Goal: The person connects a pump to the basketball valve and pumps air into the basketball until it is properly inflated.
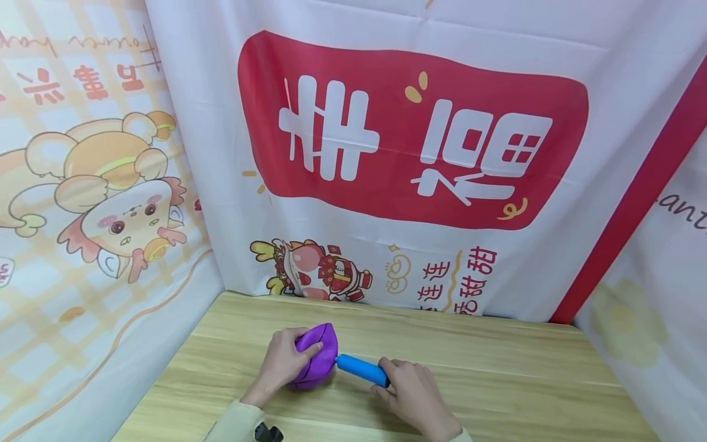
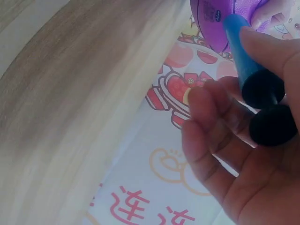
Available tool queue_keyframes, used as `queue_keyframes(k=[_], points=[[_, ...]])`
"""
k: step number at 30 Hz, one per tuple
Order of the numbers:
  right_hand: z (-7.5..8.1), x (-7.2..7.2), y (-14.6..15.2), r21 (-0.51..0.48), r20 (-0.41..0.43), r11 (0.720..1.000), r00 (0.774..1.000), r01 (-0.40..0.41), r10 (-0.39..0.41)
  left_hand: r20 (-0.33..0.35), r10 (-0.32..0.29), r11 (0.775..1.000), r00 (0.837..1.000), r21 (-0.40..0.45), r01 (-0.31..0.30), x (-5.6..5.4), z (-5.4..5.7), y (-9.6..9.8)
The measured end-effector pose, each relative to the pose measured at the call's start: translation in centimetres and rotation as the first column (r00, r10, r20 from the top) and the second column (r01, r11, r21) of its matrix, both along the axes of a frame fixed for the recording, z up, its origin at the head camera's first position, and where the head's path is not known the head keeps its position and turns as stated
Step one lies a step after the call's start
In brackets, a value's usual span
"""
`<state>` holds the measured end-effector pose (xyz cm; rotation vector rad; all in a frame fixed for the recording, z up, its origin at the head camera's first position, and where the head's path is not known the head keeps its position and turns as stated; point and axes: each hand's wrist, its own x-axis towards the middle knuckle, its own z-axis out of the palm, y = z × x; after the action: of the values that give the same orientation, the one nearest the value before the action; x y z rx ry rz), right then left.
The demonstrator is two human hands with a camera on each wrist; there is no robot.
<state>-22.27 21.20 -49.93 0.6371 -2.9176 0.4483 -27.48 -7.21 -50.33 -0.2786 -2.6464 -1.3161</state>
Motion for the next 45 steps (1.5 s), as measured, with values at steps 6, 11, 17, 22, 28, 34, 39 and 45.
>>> queue_keyframes(k=[6, 11, 17, 22, 28, 34, 39, 45], points=[[-0.2, 0.0, -0.1, -0.044, -0.103, 0.999, 0.994, -0.026, 0.021, -0.021, 0.066, 0.997, 0.998, -0.026, -0.066, -0.4, 0.5, -1.2], [-0.9, -0.1, -0.5, -0.022, -0.132, 0.997, 0.989, -0.068, 0.065, -0.018, 0.099, 0.994, 0.995, -0.045, -0.1, -0.5, 0.7, -1.9], [-2.1, -0.1, -1.0, 0.013, -0.069, 0.994, 0.992, -0.108, 0.108, 0.017, 0.095, 0.995, 0.995, -0.039, -0.094, -0.5, 0.6, -2.2], [-2.3, -0.2, -1.1, -0.022, -0.043, 0.994, 0.993, -0.11, 0.109, 0.02, 0.096, 0.995, 0.995, -0.038, -0.096, -0.8, 0.6, -2.3], [-1.9, 0.0, -1.3, -0.043, -0.05, 0.991, 0.991, -0.125, 0.123, -0.005, 0.117, 0.99, 0.993, -0.08, -0.117, -0.8, 0.6, -2.2], [-1.6, 0.4, -1.3, -0.055, -0.05, 0.989, 0.99, -0.135, 0.133, -0.142, 0.126, 0.978, 0.982, -0.15, -0.147, 0.2, 1.2, -1.3], [-1.4, 0.5, -1.4, -0.06, -0.057, 0.989, 0.99, -0.131, 0.128, -0.335, 0.07, 0.978, 0.939, -0.163, -0.131, 1.5, 2.2, 0.2], [-1.3, 0.6, -1.5, -0.074, -0.108, 0.988, 0.986, -0.138, 0.129, -0.406, -0.252, 0.957, 0.879, -0.242, 0.162, 2.8, 2.1, 2.2]])
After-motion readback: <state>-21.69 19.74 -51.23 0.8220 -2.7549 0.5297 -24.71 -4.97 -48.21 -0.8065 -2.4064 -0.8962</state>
